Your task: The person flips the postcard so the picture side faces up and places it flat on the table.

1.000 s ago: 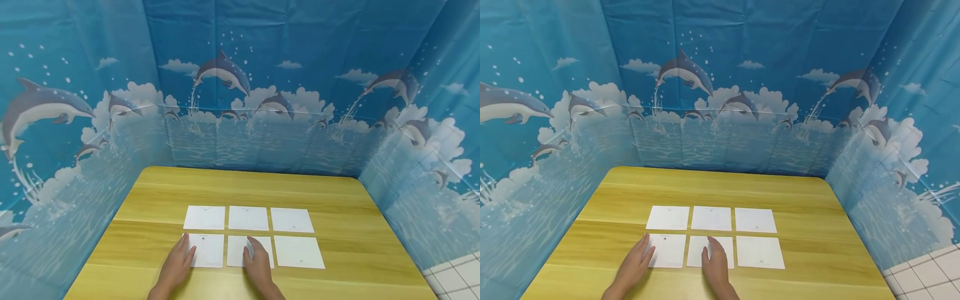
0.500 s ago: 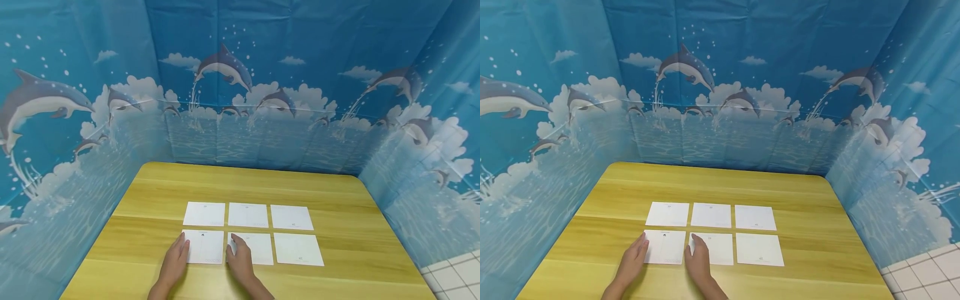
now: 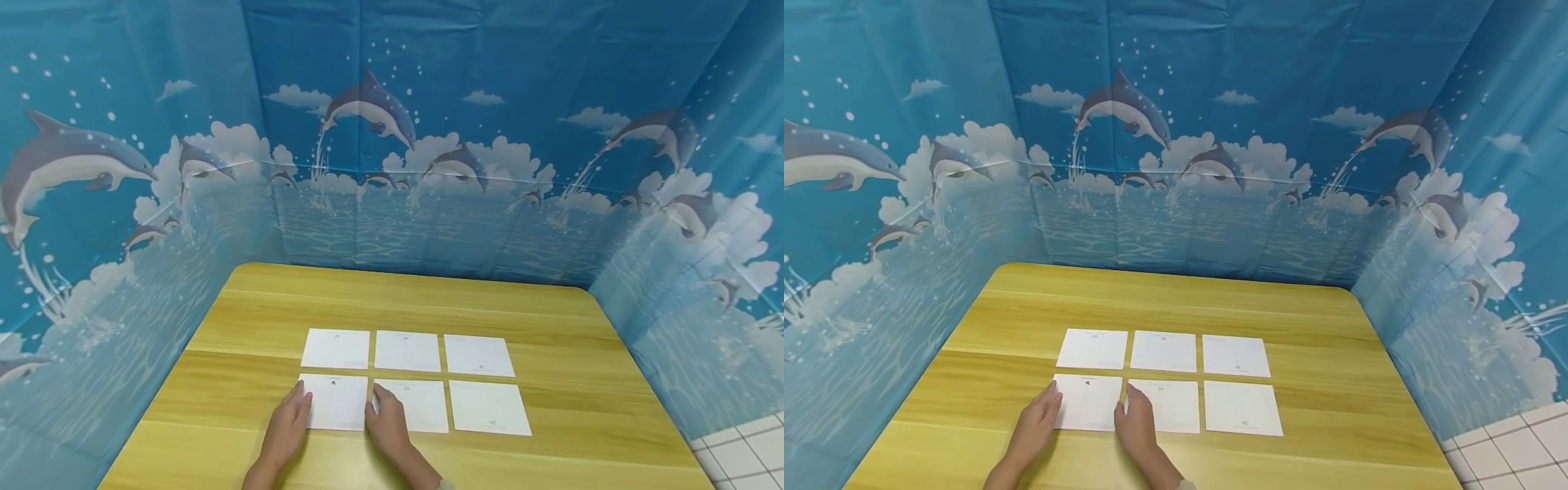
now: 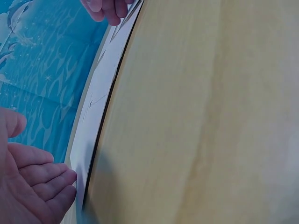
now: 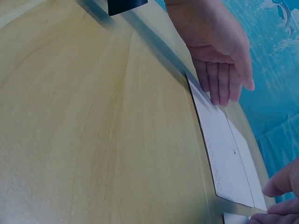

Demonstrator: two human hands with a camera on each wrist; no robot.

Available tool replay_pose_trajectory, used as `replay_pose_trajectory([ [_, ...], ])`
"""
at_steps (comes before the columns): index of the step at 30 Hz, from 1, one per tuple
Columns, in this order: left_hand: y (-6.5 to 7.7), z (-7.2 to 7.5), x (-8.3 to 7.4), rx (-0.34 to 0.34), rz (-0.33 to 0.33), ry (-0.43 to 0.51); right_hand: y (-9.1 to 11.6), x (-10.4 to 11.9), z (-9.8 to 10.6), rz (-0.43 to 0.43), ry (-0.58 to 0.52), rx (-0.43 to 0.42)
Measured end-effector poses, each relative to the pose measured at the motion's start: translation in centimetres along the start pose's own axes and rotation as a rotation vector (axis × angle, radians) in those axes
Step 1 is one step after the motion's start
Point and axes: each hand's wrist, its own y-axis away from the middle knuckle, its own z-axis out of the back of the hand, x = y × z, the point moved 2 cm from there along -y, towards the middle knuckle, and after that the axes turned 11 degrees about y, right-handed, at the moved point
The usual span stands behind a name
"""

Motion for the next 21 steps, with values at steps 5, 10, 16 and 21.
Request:
replay_pose_trajectory([
  [5, 0.0, 0.0, 0.1, -0.001, -0.004, 0.005, -0.3, 0.4, 0.1, 0.017, 0.020, 0.008],
  [10, -0.2, 0.0, 0.0, -0.005, -0.017, 0.011, -0.6, 0.6, 0.5, 0.059, 0.066, 0.001],
  [16, -0.2, 0.1, -0.1, -0.025, -0.022, 0.006, -0.8, 1.1, 0.5, 0.071, 0.073, 0.002],
  [21, 0.0, 0.1, 0.1, -0.014, -0.003, 0.003, -0.7, 1.4, 0.2, 0.069, 0.071, 0.046],
])
